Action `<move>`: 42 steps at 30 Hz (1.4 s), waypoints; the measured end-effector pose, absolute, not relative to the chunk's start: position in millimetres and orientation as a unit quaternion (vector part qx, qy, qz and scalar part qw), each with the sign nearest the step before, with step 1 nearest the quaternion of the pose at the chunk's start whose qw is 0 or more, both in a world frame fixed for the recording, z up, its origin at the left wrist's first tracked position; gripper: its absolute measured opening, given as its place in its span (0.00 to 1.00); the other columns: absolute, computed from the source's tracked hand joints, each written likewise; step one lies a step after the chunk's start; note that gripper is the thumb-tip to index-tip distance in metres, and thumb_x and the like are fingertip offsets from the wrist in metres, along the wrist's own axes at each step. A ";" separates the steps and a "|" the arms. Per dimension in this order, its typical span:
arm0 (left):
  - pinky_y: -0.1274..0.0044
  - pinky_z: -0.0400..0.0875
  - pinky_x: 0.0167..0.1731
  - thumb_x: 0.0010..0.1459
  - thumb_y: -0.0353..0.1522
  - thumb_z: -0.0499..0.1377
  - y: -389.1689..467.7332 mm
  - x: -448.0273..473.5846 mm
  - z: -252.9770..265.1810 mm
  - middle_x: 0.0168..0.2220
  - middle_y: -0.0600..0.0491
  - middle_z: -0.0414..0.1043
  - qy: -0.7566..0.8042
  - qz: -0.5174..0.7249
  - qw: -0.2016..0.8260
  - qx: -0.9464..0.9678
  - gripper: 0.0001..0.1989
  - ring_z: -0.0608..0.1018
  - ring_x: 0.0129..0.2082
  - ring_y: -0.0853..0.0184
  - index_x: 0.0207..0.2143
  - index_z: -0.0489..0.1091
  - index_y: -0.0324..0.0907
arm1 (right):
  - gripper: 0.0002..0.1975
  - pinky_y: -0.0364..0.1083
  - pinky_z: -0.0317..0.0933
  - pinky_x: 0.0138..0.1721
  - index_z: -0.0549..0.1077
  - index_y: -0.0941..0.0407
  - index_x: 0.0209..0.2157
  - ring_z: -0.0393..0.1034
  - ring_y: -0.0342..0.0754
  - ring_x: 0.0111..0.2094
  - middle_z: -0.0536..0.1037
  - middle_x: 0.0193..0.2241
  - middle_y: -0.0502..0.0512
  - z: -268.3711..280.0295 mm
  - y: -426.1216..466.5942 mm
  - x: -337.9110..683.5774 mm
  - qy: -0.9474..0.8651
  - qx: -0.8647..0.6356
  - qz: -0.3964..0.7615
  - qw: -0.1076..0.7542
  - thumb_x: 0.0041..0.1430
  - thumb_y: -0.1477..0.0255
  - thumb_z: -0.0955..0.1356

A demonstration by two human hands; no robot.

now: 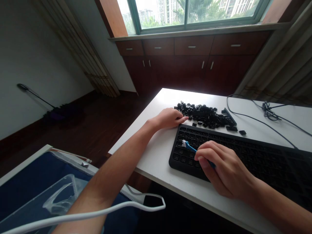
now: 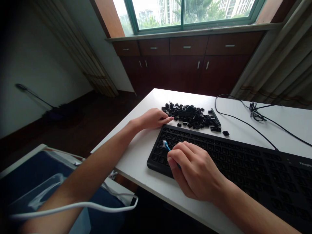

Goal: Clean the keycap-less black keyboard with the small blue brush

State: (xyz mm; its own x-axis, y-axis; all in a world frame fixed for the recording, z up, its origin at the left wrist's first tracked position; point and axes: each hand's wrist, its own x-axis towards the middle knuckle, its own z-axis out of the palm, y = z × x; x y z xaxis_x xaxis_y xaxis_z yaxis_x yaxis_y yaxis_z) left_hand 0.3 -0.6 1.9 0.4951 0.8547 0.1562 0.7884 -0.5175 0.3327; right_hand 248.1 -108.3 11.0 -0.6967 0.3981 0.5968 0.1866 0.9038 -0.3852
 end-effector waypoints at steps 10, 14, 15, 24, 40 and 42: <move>0.76 0.48 0.26 0.66 0.47 0.48 0.0 0.2 1.5 0.17 0.55 0.62 0.477 0.151 0.108 0.859 0.29 0.56 0.19 0.75 0.18 0.65 0.38 | 0.13 0.46 0.63 0.42 0.70 0.62 0.47 0.66 0.46 0.42 0.73 0.42 0.60 13.1 -108.9 250.5 -0.899 -0.169 0.139 0.379 0.62 0.84 0.64; 0.75 0.48 0.26 0.66 0.47 0.48 -0.7 0.4 2.1 0.17 0.56 0.60 0.481 0.152 0.107 0.857 0.29 0.55 0.19 0.75 0.17 0.64 0.38 | 0.12 0.46 0.64 0.42 0.70 0.63 0.47 0.66 0.46 0.42 0.74 0.42 0.60 12.9 -108.9 250.8 -0.896 -0.176 0.141 0.383 0.62 0.84 0.64; 0.75 0.48 0.26 0.66 0.47 0.48 -0.8 0.5 2.2 0.17 0.56 0.60 0.481 0.151 0.108 0.857 0.29 0.54 0.19 0.75 0.17 0.63 0.38 | 0.12 0.46 0.64 0.42 0.70 0.62 0.46 0.66 0.46 0.42 0.74 0.42 0.60 12.9 -108.8 250.8 -0.896 -0.176 0.142 0.381 0.62 0.84 0.64; 0.76 0.48 0.26 0.66 0.47 0.48 -0.3 0.4 2.0 0.17 0.56 0.60 0.481 0.152 0.108 0.856 0.28 0.54 0.19 0.75 0.18 0.60 0.38 | 0.10 0.48 0.63 0.41 0.70 0.63 0.43 0.65 0.48 0.41 0.75 0.41 0.61 13.1 -108.8 249.3 -0.907 -0.160 0.114 0.374 0.60 0.85 0.64; 0.75 0.48 0.26 0.66 0.47 0.48 -1.3 1.7 2.9 0.17 0.57 0.59 0.482 0.155 0.111 0.855 0.28 0.53 0.19 0.75 0.17 0.62 0.39 | 0.14 0.48 0.70 0.41 0.70 0.58 0.49 0.71 0.47 0.41 0.78 0.43 0.59 12.4 -106.1 246.4 -0.904 -0.157 0.135 0.373 0.62 0.82 0.67; 0.75 0.48 0.26 0.66 0.47 0.48 -1.4 1.8 2.8 0.17 0.56 0.59 0.482 0.155 0.111 0.855 0.29 0.53 0.19 0.74 0.17 0.62 0.39 | 0.14 0.47 0.70 0.41 0.70 0.58 0.50 0.73 0.47 0.40 0.79 0.43 0.58 11.9 -105.7 246.2 -0.906 -0.160 0.129 0.372 0.63 0.80 0.67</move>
State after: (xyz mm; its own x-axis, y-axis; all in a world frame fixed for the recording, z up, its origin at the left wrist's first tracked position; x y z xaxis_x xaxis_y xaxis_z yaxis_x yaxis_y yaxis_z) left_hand 1.8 -1.4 2.8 0.4866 0.8591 0.1586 0.7905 -0.5103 0.3388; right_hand 246.2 -105.7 11.9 -0.6730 0.3847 0.6318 0.1936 0.9160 -0.3515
